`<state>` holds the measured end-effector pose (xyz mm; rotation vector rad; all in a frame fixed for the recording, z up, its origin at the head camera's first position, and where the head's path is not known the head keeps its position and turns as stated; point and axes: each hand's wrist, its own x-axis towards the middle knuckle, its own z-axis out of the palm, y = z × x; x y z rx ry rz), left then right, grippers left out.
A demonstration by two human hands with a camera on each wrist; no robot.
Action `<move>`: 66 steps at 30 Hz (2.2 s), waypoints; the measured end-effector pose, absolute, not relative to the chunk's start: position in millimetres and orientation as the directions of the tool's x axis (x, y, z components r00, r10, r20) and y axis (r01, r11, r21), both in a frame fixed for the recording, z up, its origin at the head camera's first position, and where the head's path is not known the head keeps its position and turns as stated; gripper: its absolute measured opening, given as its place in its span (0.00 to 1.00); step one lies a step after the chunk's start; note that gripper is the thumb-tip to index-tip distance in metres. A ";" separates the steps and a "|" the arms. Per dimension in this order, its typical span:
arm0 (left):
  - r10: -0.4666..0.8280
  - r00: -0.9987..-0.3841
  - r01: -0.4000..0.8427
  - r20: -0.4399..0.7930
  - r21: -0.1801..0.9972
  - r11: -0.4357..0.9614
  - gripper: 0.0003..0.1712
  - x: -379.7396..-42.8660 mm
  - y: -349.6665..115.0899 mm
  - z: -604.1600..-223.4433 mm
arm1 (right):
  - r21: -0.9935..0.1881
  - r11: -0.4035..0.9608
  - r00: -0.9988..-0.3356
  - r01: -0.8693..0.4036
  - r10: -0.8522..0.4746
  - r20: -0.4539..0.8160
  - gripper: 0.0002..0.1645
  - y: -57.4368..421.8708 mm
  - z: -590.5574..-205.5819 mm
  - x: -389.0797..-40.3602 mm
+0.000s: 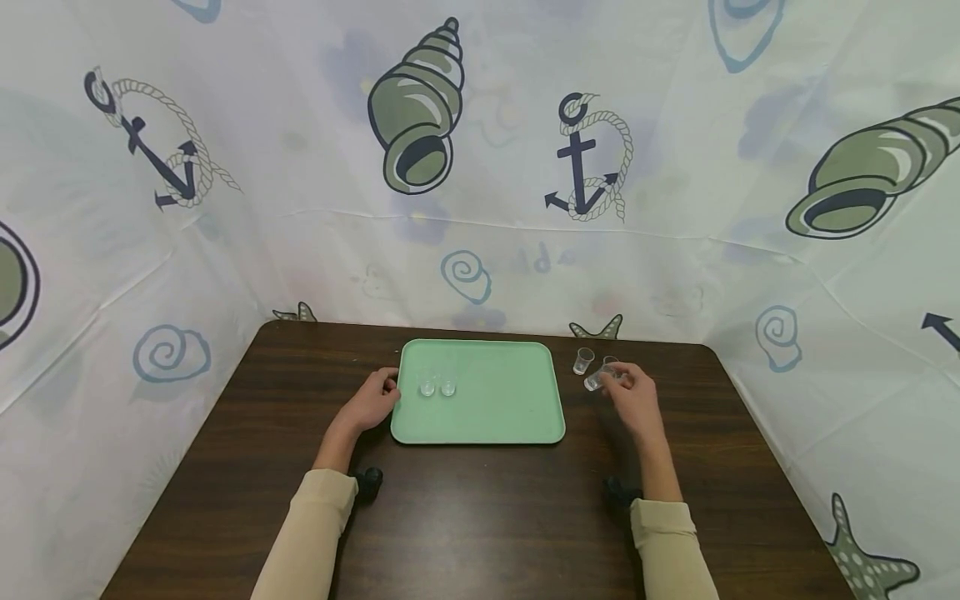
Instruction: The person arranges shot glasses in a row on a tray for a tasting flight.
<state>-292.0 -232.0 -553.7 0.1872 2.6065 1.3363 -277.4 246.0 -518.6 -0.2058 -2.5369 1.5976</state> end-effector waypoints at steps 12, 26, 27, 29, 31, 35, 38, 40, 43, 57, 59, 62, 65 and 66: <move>0.198 -0.971 0.005 -0.134 0.816 0.578 0.32 -292.4 -233.7 -557.3 | -0.927 0.375 -0.991 -0.027 0.112 0.074 0.26 217.7 -524.1 -280.7; 0.221 -0.966 0.011 -0.137 0.828 0.560 0.34 -292.7 -233.5 -554.6 | -0.949 0.304 -0.991 -0.081 0.073 0.108 0.25 192.9 -526.8 -286.6; 0.218 -0.966 0.010 -0.137 0.827 0.562 0.34 -292.7 -233.6 -554.7 | -0.948 0.308 -0.991 -0.085 0.071 0.112 0.24 190.9 -527.0 -286.9; 0.213 -0.967 0.009 -0.136 0.824 0.567 0.34 -292.8 -233.8 -555.0 | -0.945 0.316 -0.992 -0.087 0.065 0.113 0.24 186.4 -526.7 -286.9; 0.208 -0.968 0.007 -0.136 0.821 0.570 0.34 -292.8 -234.0 -554.9 | -0.941 0.326 -0.991 -0.092 0.060 0.117 0.25 182.2 -526.4 -287.3; 0.214 -0.968 0.015 -0.132 0.819 0.573 0.34 -292.2 -233.8 -554.0 | -0.936 0.338 -0.991 -0.095 0.054 0.120 0.25 174.9 -526.1 -287.9; 0.218 -0.967 0.019 -0.130 0.820 0.572 0.33 -291.2 -233.4 -552.3 | -0.940 0.330 -0.993 -0.086 0.047 0.107 0.26 170.6 -526.6 -287.6; 0.223 -0.966 0.024 -0.127 0.820 0.571 0.33 -290.3 -233.4 -551.0 | -0.943 0.323 -0.994 -0.081 0.037 0.098 0.26 167.9 -527.0 -287.6; 0.220 -0.967 0.020 -0.130 0.819 0.573 0.33 -289.5 -233.1 -550.3 | -0.944 0.318 -0.996 -0.086 0.011 0.094 0.26 163.1 -526.2 -287.4; 0.235 -0.964 0.031 -0.128 0.817 0.576 0.34 -291.7 -234.9 -554.7 | -0.927 0.358 -0.993 -0.111 -0.081 0.088 0.28 137.3 -526.1 -292.1; 0.233 -0.964 0.032 -0.128 0.815 0.579 0.34 -292.2 -235.3 -555.0 | -0.925 0.364 -0.992 -0.112 -0.096 0.082 0.28 134.0 -527.6 -292.9; 0.232 -0.964 0.033 -0.126 0.814 0.580 0.34 -292.4 -235.6 -554.5 | -0.923 0.364 -0.989 -0.122 -0.127 0.081 0.29 128.3 -529.4 -293.9; 0.230 -0.964 0.027 -0.132 0.815 0.579 0.34 -291.9 -235.3 -553.8 | -0.922 0.363 -0.985 -0.134 -0.153 0.083 0.29 121.9 -529.0 -293.6; 0.233 -0.963 0.028 -0.132 0.817 0.577 0.34 -291.6 -235.4 -553.6 | -0.922 0.361 -0.984 -0.138 -0.159 0.084 0.29 119.4 -528.1 -293.0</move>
